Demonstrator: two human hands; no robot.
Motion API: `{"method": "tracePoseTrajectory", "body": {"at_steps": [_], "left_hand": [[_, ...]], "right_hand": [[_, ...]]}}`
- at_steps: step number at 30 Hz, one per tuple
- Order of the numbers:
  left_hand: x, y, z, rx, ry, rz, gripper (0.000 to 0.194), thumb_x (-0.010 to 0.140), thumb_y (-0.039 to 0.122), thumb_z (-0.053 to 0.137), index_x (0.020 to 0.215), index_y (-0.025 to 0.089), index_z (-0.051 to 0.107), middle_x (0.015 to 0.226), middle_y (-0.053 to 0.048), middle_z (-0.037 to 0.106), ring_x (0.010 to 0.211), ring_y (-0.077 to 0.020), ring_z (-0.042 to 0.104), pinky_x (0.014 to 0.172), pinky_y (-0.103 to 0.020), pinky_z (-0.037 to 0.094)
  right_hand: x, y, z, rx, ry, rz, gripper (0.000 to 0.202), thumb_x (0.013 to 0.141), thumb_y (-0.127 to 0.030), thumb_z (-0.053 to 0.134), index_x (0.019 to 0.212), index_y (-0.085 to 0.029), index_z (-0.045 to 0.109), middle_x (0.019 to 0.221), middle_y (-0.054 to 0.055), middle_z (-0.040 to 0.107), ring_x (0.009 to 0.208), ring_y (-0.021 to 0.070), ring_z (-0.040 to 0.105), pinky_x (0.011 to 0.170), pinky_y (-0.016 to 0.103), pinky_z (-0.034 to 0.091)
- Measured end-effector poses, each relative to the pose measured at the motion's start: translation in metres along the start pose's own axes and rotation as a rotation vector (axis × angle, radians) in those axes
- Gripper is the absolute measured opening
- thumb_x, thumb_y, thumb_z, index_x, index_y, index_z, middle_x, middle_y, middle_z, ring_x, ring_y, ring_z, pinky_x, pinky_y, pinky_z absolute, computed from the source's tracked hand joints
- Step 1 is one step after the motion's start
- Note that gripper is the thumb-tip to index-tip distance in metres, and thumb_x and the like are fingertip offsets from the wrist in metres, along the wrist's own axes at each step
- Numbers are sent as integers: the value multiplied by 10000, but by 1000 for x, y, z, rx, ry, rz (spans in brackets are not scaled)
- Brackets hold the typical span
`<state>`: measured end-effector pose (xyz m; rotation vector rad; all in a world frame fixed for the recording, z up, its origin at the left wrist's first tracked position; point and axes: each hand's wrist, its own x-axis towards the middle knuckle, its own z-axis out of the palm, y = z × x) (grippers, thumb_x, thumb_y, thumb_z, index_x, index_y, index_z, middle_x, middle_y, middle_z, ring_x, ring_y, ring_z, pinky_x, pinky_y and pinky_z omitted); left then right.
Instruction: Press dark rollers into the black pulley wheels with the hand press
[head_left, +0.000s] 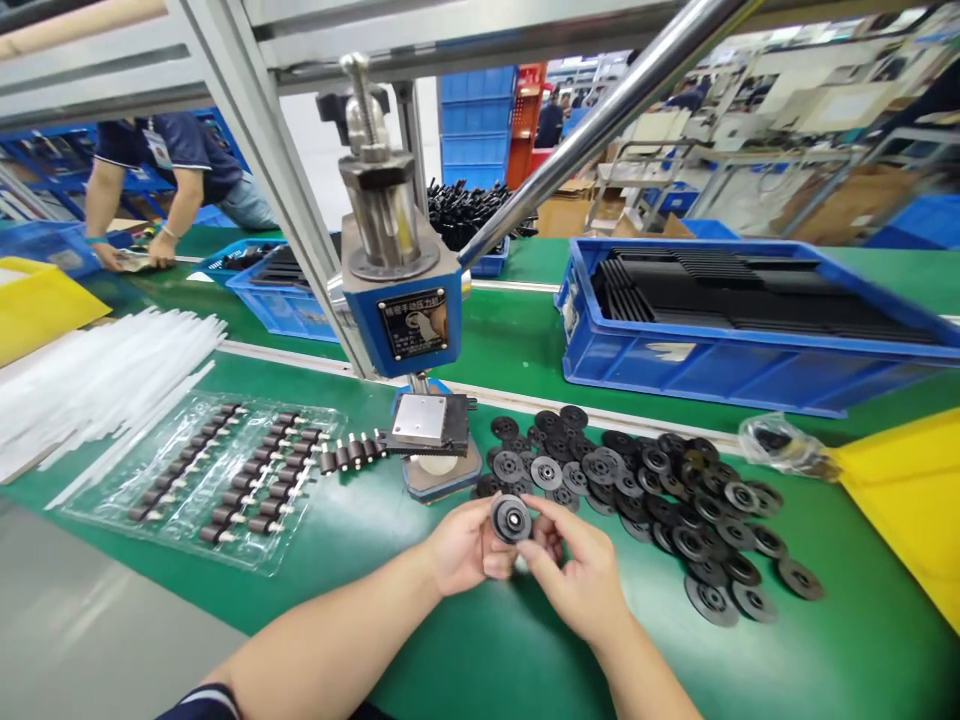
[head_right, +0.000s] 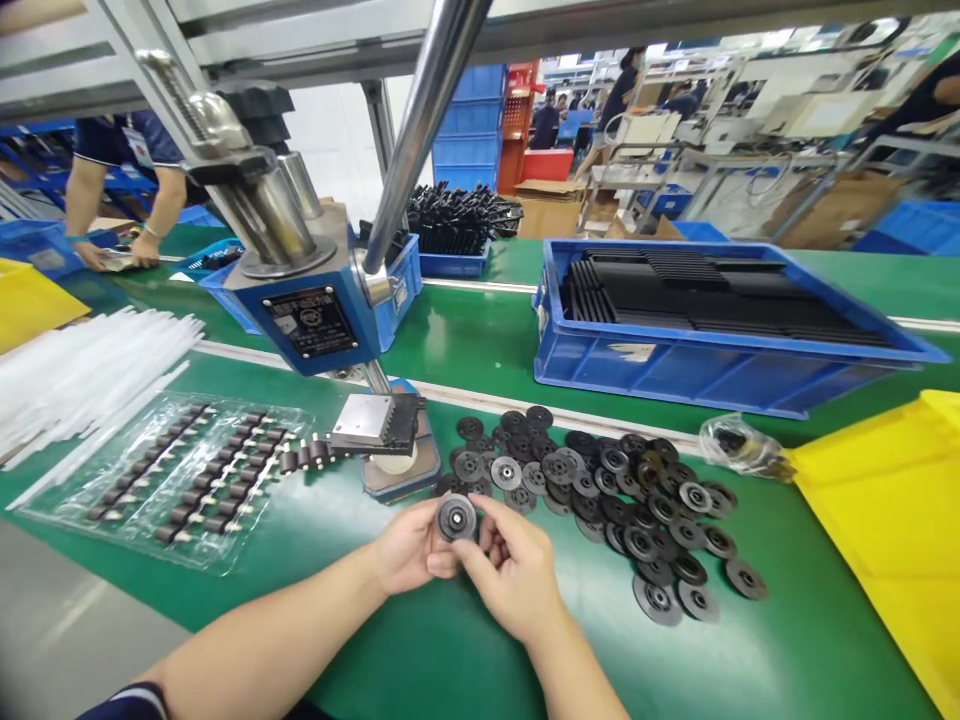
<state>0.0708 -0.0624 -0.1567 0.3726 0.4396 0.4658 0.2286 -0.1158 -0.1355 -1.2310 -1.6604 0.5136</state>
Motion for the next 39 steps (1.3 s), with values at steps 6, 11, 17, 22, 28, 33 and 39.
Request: {"method": "tracePoseTrajectory", "body": {"at_steps": [6,11,17,22,28,33,39], "left_hand": [[1,-3,-1,18,32,-4,328,902,433,538,872,115,609,668,-28,562,400,-45,355,399,-194,177],[2,-5,-1,29,47,-30,387,906,471,524,887,97,619,679,-40,572,391,-30,334,393,-183,177],[2,-8,3,43,55,-18,421,904,506,518,889,97,615,688,-32,566,397,-33,350,384,-180,190],[2,-7,4,40,67,-28,431,895,519,530,878,95,605,700,-47,582,406,-36,376,383,-171,198],[1,-4,0,21,78,92,239,876,373,617,904,139,574,714,-38,606,461,-74,489,399,-172,257],[2,-4,1,8,54,122,178,867,315,633,890,153,562,697,-20,589,472,-75,491,402,-167,273],[0,-2,3,15,92,143,209,846,322,668,916,145,583,739,-27,592,567,-103,556,449,-177,329]], "right_hand": [[-8,8,10,-87,-10,54,511,798,-342,726,1258,-193,562,653,-37,519,521,86,472,491,209,423],[-12,14,12,-60,-41,129,496,790,-354,730,1238,-229,557,652,-45,525,526,87,472,504,212,422],[-10,10,13,-27,-41,192,517,725,-324,769,1192,-207,583,672,-37,554,542,93,478,502,213,423],[-10,6,11,-46,-43,170,511,734,-322,767,1201,-208,592,710,-24,594,581,99,520,522,208,443],[-9,-2,11,-48,-77,132,523,776,-254,733,1273,-252,569,753,-34,637,580,87,546,568,199,482],[-11,1,13,-55,-59,96,541,788,-245,717,1303,-257,550,769,-27,646,581,93,560,615,218,518],[-11,5,12,-62,-66,99,536,808,-247,692,1320,-255,536,827,5,650,587,98,556,567,220,505]]}}
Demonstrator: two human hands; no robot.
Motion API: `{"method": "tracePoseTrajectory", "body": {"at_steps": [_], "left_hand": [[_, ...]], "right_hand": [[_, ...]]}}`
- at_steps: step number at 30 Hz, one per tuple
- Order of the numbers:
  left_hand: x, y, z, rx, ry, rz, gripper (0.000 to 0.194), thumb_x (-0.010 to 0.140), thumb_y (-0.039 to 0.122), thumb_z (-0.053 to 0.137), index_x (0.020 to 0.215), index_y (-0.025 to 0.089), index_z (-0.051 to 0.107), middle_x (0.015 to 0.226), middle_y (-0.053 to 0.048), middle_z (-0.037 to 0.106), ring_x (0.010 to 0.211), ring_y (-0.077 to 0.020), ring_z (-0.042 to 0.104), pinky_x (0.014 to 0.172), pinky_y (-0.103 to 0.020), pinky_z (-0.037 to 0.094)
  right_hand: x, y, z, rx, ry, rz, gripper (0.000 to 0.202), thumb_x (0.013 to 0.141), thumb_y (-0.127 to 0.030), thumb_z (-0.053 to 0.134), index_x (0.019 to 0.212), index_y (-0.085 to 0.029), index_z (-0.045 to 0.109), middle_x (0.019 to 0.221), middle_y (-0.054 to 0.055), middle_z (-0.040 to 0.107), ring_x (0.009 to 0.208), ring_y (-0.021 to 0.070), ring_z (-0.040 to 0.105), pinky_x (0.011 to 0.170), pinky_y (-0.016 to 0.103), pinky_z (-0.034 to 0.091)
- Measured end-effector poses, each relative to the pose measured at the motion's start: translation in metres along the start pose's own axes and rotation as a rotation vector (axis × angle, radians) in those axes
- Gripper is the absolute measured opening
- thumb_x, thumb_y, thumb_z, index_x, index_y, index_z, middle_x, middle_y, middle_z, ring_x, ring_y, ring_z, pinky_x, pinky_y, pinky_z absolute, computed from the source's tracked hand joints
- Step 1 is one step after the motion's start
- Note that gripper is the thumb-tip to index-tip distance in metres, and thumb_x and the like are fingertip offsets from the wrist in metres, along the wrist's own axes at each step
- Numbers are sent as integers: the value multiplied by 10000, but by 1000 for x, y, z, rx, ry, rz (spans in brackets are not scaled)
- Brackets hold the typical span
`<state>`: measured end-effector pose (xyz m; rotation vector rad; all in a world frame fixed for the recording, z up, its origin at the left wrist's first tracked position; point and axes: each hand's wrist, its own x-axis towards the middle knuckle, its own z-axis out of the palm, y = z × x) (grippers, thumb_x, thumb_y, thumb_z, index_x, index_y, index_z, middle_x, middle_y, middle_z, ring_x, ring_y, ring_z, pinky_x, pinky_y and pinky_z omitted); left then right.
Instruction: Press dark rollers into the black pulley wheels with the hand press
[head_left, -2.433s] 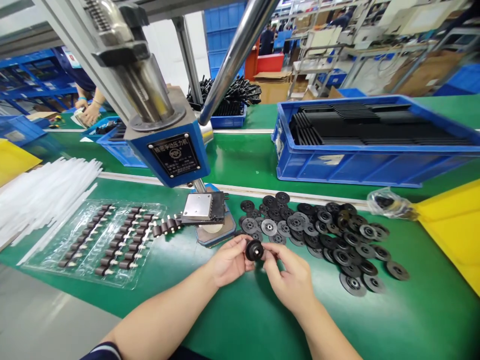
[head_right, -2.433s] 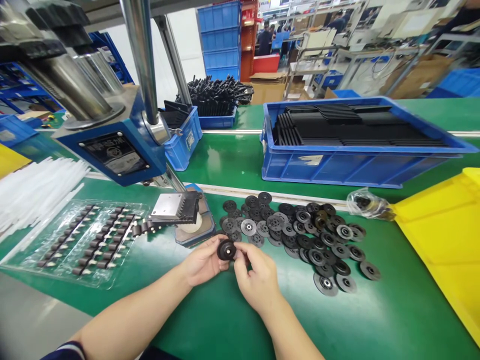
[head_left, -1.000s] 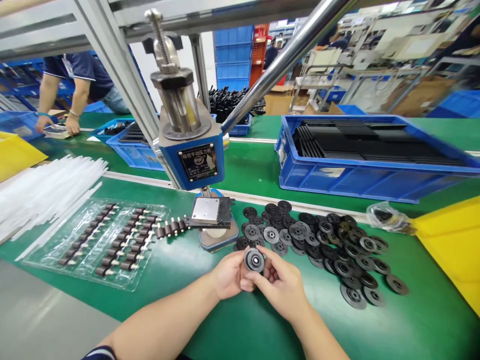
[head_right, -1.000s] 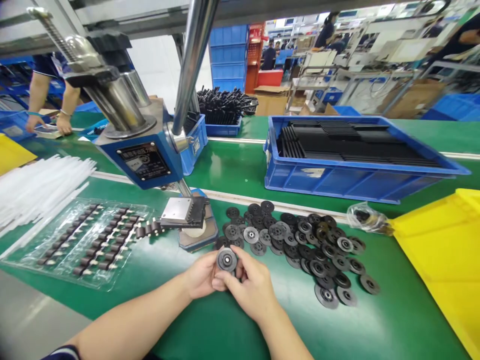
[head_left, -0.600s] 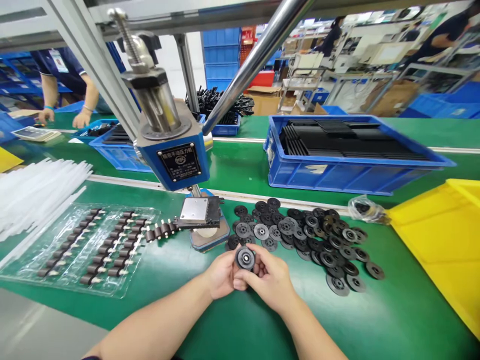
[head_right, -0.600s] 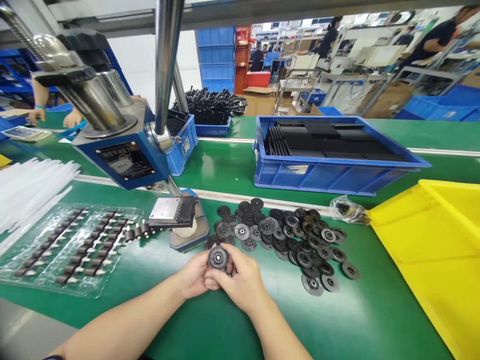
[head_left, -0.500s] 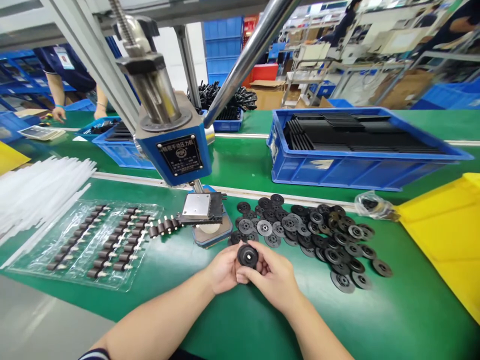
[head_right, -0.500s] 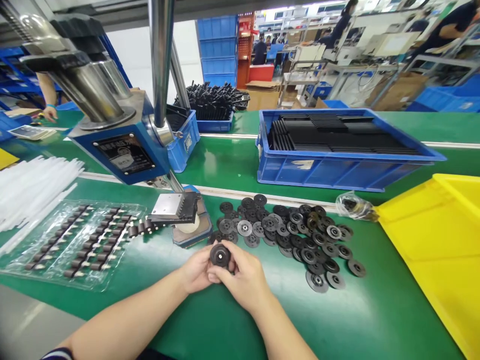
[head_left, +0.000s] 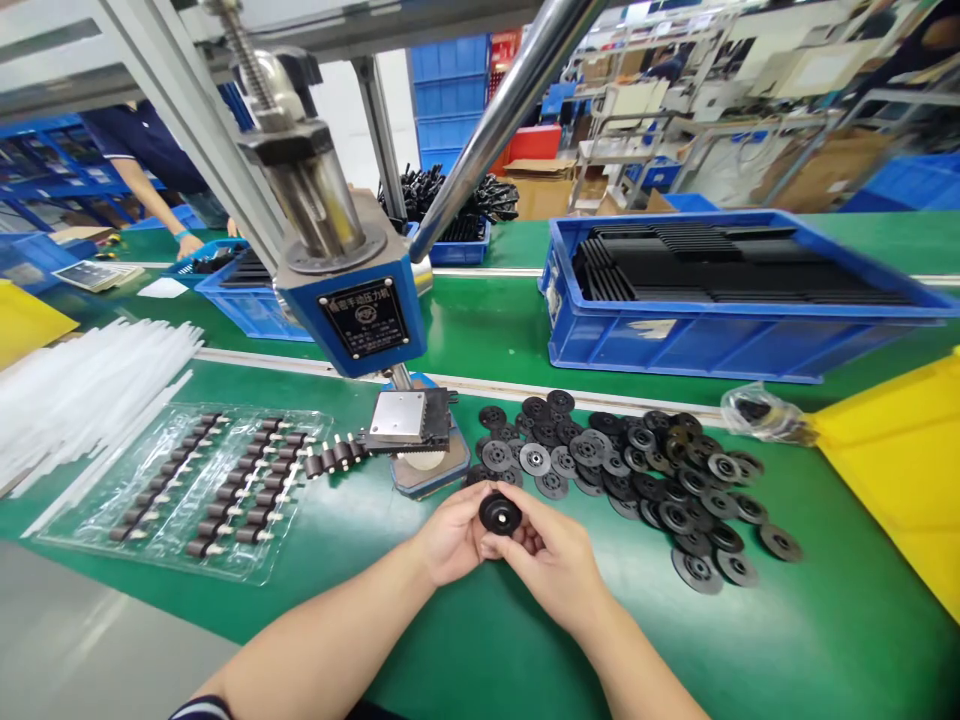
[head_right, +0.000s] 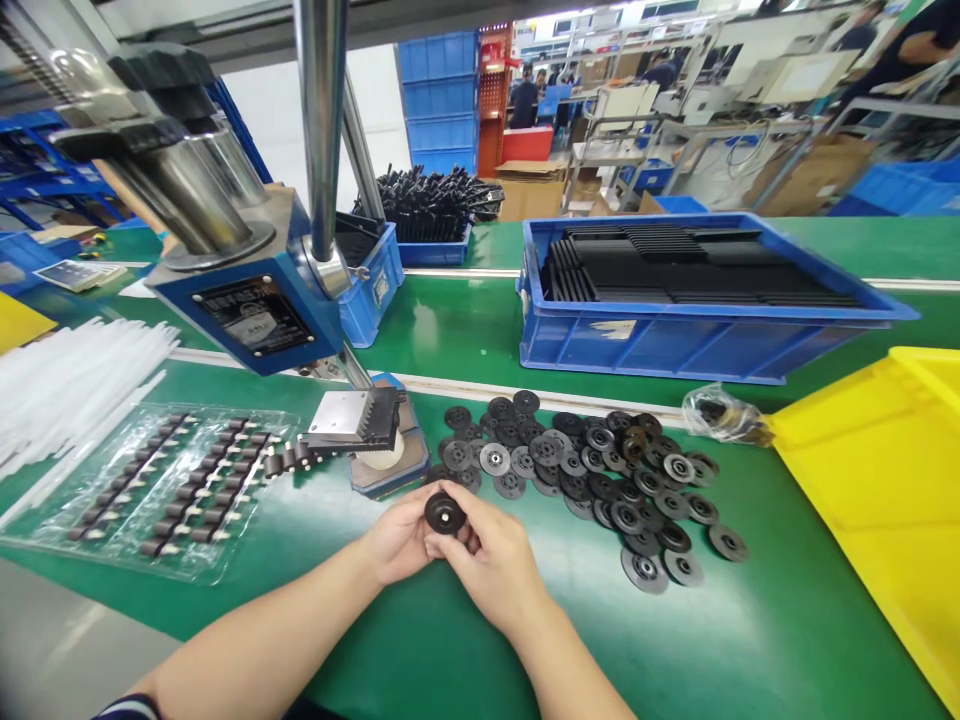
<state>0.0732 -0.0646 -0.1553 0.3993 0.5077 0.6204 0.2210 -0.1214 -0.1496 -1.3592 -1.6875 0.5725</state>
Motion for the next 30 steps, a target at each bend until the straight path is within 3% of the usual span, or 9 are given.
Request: {"method": "tracePoseTrajectory", "body": {"at_steps": [5,16,21,25,30], "left_hand": [[-2,4,3,27,-25,75,256,852,304,667,1060,189,572,947,-57,625,775,-153,624,563,-206,403],[-1,5,2,44,-17,73,295,820,339,706,1051,195,592,958,-56,630,795,-159,617,621,-233,424],[-4,1,6,96,6,64,320,803,347,723,1059,187,617,914,-51,642,675,-117,578,600,-228,389],[-9,-2,8,228,-60,57,349,901,379,591,1174,161,584,821,-61,636,593,-108,522,560,-241,344],[-12,-6,10,341,-106,29,327,920,376,556,1141,136,578,834,-72,625,624,-112,512,584,-253,354]], "right_hand": [[4,-2,-4,43,18,40,537,829,-247,661,1343,-229,505,807,0,628,524,70,485,494,198,453],[5,-6,-5,97,21,66,490,817,-250,658,1291,-225,534,813,-4,629,530,68,492,487,187,449],[8,-16,-7,192,77,131,414,758,-249,688,1161,-210,603,736,-16,628,505,73,500,467,180,426],[16,-5,-35,107,305,205,384,713,-315,740,1051,-180,622,675,-23,604,509,77,502,484,182,432],[13,21,-117,17,932,286,534,795,-450,680,1186,-123,517,904,76,654,605,96,574,548,204,495]]}}
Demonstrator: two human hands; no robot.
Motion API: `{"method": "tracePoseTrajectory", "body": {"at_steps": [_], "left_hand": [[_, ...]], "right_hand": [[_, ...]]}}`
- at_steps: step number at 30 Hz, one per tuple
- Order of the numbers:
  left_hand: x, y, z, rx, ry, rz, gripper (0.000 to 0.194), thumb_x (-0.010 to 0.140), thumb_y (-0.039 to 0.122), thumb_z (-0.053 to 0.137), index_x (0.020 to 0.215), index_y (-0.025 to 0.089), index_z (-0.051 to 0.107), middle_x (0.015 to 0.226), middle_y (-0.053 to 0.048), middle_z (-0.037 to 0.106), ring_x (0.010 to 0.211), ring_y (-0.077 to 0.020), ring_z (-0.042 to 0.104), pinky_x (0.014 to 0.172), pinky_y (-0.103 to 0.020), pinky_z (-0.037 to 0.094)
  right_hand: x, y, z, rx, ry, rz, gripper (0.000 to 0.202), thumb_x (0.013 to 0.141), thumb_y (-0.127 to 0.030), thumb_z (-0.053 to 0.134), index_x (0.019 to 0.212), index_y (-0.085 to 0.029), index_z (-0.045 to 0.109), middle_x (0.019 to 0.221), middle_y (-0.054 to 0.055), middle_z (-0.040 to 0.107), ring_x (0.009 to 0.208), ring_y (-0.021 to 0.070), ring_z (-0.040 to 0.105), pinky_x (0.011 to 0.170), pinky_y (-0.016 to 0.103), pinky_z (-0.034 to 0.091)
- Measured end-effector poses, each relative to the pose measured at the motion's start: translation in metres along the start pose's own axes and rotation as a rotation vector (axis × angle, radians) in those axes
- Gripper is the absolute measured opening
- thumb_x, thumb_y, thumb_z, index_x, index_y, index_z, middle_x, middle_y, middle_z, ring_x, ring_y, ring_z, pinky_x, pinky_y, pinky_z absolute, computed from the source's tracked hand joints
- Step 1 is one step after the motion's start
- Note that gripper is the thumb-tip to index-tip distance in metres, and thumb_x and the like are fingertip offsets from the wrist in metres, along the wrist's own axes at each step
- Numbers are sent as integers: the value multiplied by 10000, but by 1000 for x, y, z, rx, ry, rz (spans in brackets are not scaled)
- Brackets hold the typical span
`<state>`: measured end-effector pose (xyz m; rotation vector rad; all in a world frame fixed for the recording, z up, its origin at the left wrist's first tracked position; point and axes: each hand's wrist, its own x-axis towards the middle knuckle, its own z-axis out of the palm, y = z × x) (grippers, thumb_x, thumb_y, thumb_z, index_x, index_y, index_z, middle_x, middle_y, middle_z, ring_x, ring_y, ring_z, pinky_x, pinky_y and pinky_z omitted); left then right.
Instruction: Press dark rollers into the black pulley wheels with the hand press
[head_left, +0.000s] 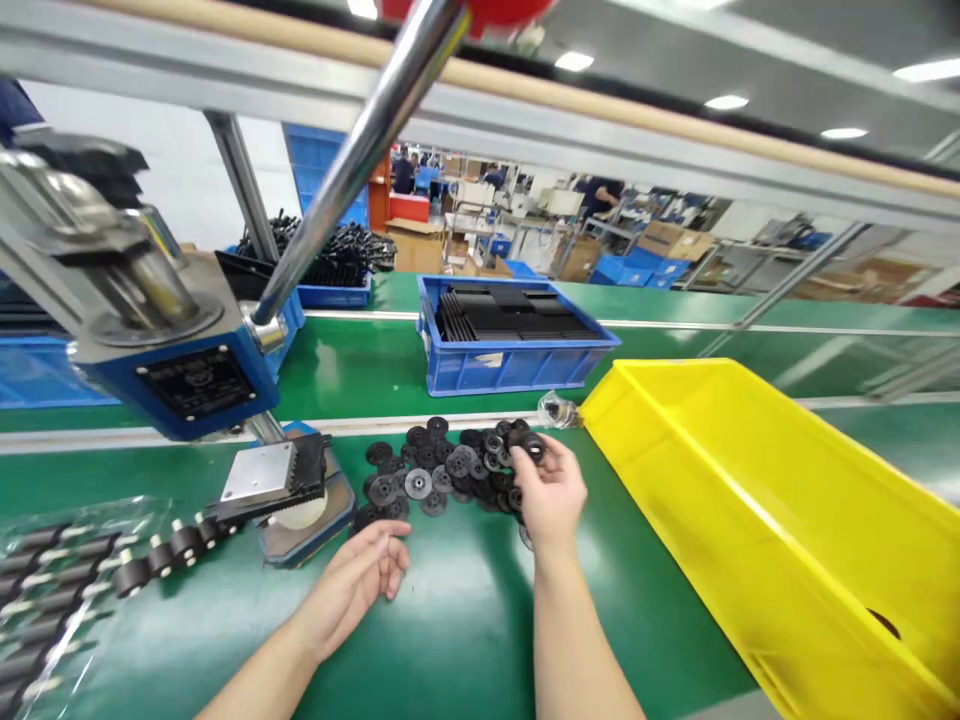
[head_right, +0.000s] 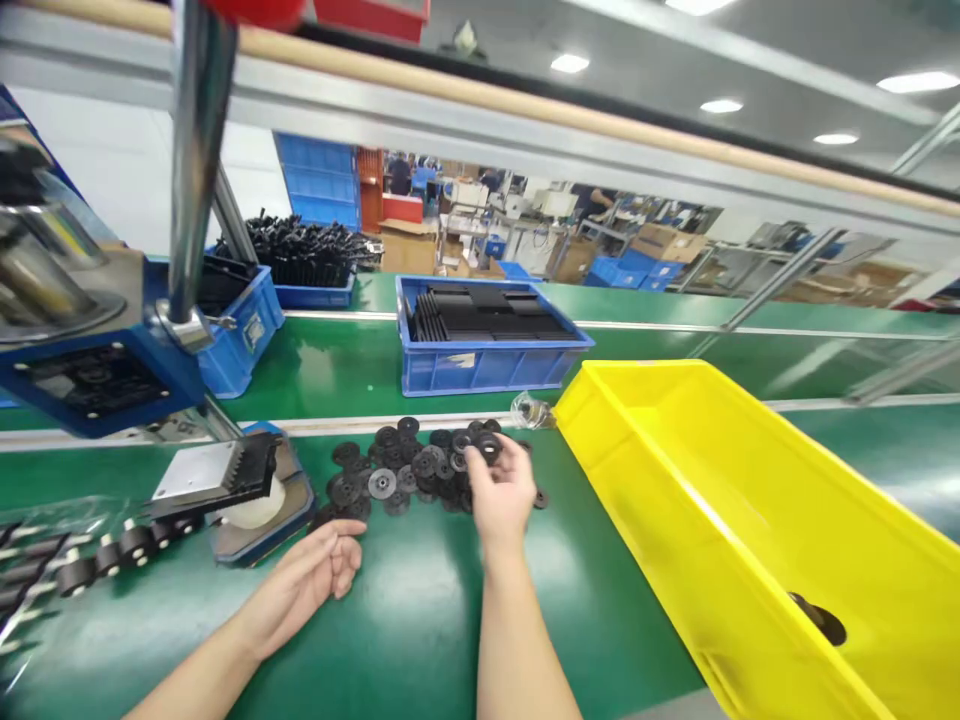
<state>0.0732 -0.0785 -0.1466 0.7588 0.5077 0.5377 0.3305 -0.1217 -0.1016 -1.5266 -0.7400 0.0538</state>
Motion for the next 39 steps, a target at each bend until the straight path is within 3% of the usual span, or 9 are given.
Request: {"method": "tracePoseTrajectory", "body": {"at_steps": [5,12,16,20,25,28,33,36,39], "left_hand": [[3,-3,7,81,6,1,340,873,422,620,1068,146,583,804,-64,626,606,-111,518,581,-250,370],[3,-6,10,129,10,46,382,820,448,676,1022,135,590,782,-65,636,598,-115,543,578,-254,400],[5,-8,6,145,-12,52,374,828,443,669,1022,137,579,790,-66,642,607,-120,562,579,-256,409],[5,-13,4,183,7,90,354,848,425,650,1031,135,560,790,-65,647,607,-120,566,590,-264,428],[2,-18,3,308,45,141,361,853,442,637,1021,131,565,802,-71,655,617,-130,590,597,-267,447],[1,-20,1,381,53,165,369,853,457,627,1030,137,577,822,-75,660,642,-141,604,620,-278,470],[3,-26,1,484,41,155,386,852,490,597,1013,140,582,802,-62,642,628,-137,593,605,-275,479],[3,-32,5,563,58,142,372,858,494,571,985,145,581,774,-47,622,614,-132,582,586,-264,470],[1,-35,10,675,62,155,335,858,466,568,954,146,592,761,-41,615,607,-126,572,585,-255,460]], "right_hand": [[50,4,-59,58,511,-15,707,752,-487,710,1279,-90,456,915,87,630,583,101,577,526,216,503],[75,-4,-100,68,579,-102,839,766,-467,656,1441,-112,308,1334,189,481,887,180,670,527,206,534],[58,-8,-68,7,384,-122,592,854,-448,571,1317,-98,459,1231,174,575,887,184,670,600,246,562],[17,0,3,-99,59,-169,429,873,-433,567,1129,-90,602,998,132,676,849,181,664,741,303,564],[-30,10,55,-291,-161,-276,375,816,-387,617,1076,-119,654,1076,135,660,989,228,616,890,385,507],[-34,8,20,-435,-138,-320,362,836,-397,590,1108,-166,652,1182,110,624,1125,246,548,1002,431,418],[-44,23,-110,-746,155,-287,484,871,-472,511,1143,-90,631,1356,235,454,1292,432,338,1037,671,153],[-62,53,-172,-1134,158,-186,549,903,-504,373,1209,-114,609,1280,255,478,1160,447,459,896,645,329],[-67,80,-199,-1114,56,-147,555,917,-480,322,1254,-122,581,1120,210,557,994,357,555,819,520,437]]}}
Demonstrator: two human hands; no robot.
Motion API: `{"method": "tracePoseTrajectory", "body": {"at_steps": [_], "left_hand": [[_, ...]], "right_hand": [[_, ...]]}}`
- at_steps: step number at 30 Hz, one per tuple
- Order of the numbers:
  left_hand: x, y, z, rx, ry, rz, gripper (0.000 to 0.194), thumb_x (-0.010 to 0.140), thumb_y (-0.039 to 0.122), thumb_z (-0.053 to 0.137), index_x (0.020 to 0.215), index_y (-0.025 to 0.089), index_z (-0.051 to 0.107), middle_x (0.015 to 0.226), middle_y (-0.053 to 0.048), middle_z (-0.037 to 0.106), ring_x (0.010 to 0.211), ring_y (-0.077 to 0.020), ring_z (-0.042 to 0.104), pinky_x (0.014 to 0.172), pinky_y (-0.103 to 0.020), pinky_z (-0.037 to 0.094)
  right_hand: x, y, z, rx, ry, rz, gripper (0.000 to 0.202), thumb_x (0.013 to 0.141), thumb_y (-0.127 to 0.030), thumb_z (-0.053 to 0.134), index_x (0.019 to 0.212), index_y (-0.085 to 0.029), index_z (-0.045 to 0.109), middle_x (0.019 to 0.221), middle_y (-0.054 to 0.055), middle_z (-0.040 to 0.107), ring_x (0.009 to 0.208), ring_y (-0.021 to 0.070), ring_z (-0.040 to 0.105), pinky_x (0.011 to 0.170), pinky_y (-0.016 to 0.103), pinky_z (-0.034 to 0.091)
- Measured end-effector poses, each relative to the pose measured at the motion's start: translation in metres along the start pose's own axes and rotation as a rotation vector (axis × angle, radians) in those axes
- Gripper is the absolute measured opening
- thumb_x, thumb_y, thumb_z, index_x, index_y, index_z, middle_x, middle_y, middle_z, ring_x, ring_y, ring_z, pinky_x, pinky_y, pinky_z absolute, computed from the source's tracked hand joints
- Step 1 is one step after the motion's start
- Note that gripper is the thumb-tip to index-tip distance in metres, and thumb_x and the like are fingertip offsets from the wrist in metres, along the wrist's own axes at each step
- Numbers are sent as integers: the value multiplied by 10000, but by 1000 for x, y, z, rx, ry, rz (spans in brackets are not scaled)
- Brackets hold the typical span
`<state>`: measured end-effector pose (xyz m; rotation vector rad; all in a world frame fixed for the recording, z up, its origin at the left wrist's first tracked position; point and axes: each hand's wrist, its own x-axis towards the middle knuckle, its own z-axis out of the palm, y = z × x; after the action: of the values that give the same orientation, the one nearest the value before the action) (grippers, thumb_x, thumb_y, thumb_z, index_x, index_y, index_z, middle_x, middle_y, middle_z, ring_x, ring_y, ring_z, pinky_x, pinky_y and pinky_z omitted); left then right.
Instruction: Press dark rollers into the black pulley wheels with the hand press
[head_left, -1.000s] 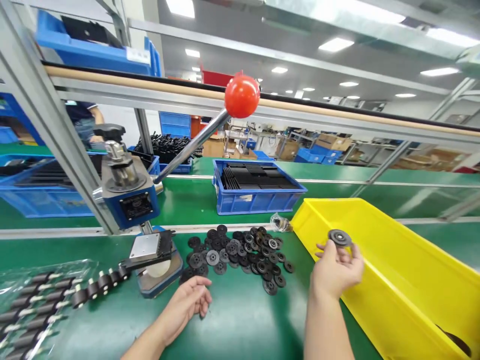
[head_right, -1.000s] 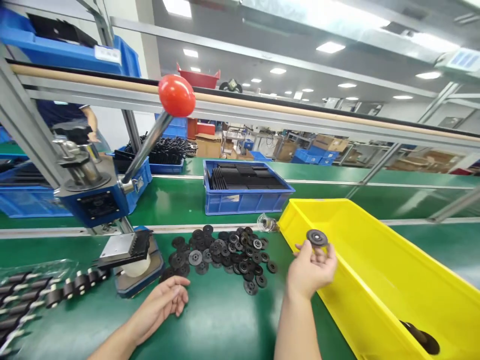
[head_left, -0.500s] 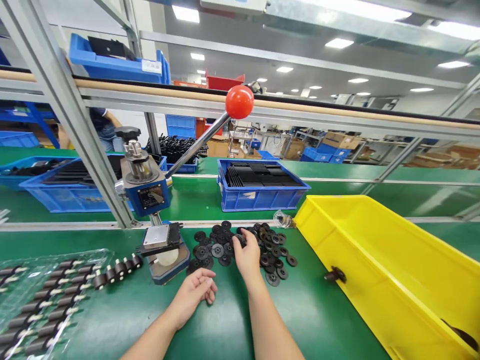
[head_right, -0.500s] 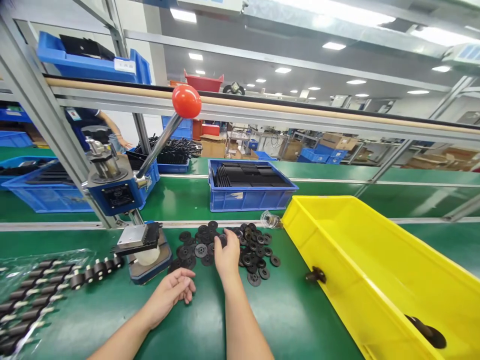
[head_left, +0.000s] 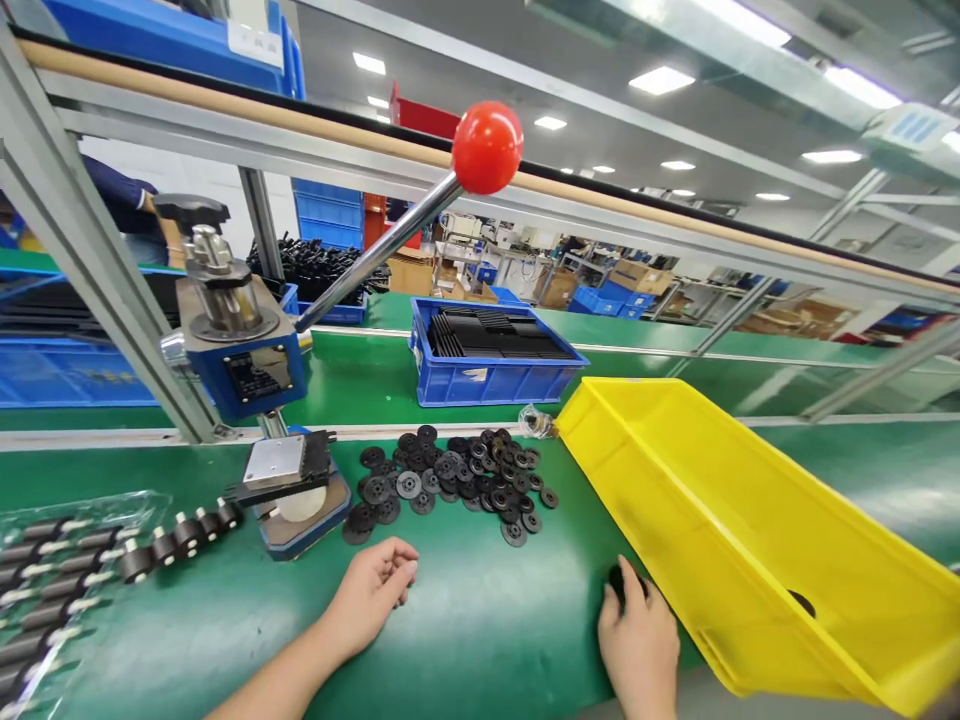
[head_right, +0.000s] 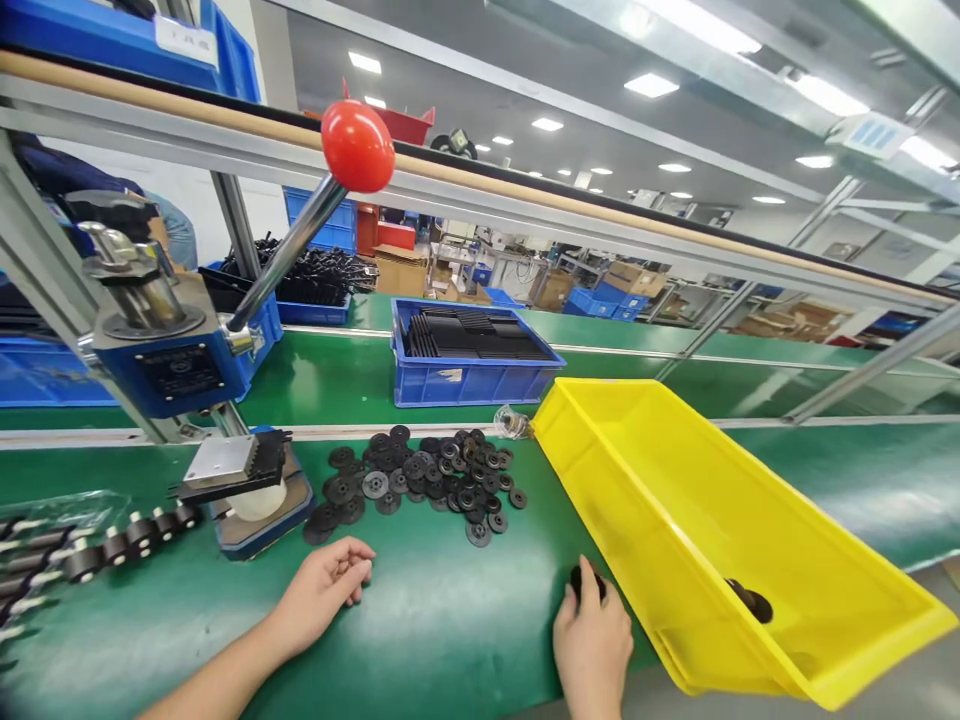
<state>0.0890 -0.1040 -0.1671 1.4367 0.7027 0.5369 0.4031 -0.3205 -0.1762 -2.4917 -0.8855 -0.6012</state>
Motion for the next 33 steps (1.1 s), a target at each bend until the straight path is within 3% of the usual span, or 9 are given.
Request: {"method": "tracePoseTrajectory", "body": {"at_steps": [6,10,13,15,18,22,25,29,33], "left_hand": [[-2,-1,-1,59,7,18,298,864,426,552,962,148,596,777,-51,632,627,-134,584,591,-256,468],[-3,-2,-4,59,13,32,296,862,417,554,970,145,599,793,-61,647,643,-141,604,605,-262,483],[-4,-2,-4,72,13,36,300,857,422,560,963,144,602,794,-65,655,643,-142,610,602,-260,484],[-4,-3,-4,73,11,41,303,856,425,561,962,144,602,794,-66,657,641,-141,610,599,-258,484],[-3,-3,-4,75,9,46,294,860,417,556,962,145,601,790,-63,652,636,-141,609,593,-257,483],[-3,-1,-4,99,-4,58,274,875,389,535,964,139,599,783,-57,639,639,-139,606,610,-265,492],[-3,1,-4,98,-3,67,256,878,363,527,959,131,596,783,-57,633,632,-135,599,613,-267,493],[0,-2,-4,87,8,85,228,877,328,527,957,127,599,775,-49,627,624,-127,594,607,-255,488],[0,-2,1,147,53,126,195,868,270,533,961,129,630,756,-42,634,634,-128,604,631,-251,488]], "right_hand": [[46,-12,-4,173,-1,-110,537,853,-601,407,987,-141,648,930,113,624,866,231,597,772,347,492],[97,-29,-38,188,150,-57,533,883,-585,431,1132,-140,588,1037,109,602,863,195,565,821,329,467],[140,-28,-60,125,257,36,551,915,-502,399,1265,-88,498,1171,176,537,1078,258,498,965,403,393],[164,-19,-66,63,220,89,519,888,-445,428,1245,-80,524,1165,194,544,1139,299,467,969,437,380],[185,-2,-66,-22,28,154,469,786,-453,556,1085,-99,627,929,176,609,905,316,557,796,444,443],[186,7,-60,-105,-112,214,516,741,-512,605,1067,-113,644,819,173,611,751,311,560,679,447,438],[175,-4,-58,-153,-50,217,563,776,-495,569,1177,-101,611,1082,264,586,959,399,544,782,548,405],[146,-37,-43,-173,95,99,620,870,-493,417,1324,-81,508,1475,237,298,1328,439,269,997,617,244],[108,-67,-6,-55,-80,-189,527,877,-501,339,1140,-149,631,1253,127,578,1153,297,520,950,442,403]]}}
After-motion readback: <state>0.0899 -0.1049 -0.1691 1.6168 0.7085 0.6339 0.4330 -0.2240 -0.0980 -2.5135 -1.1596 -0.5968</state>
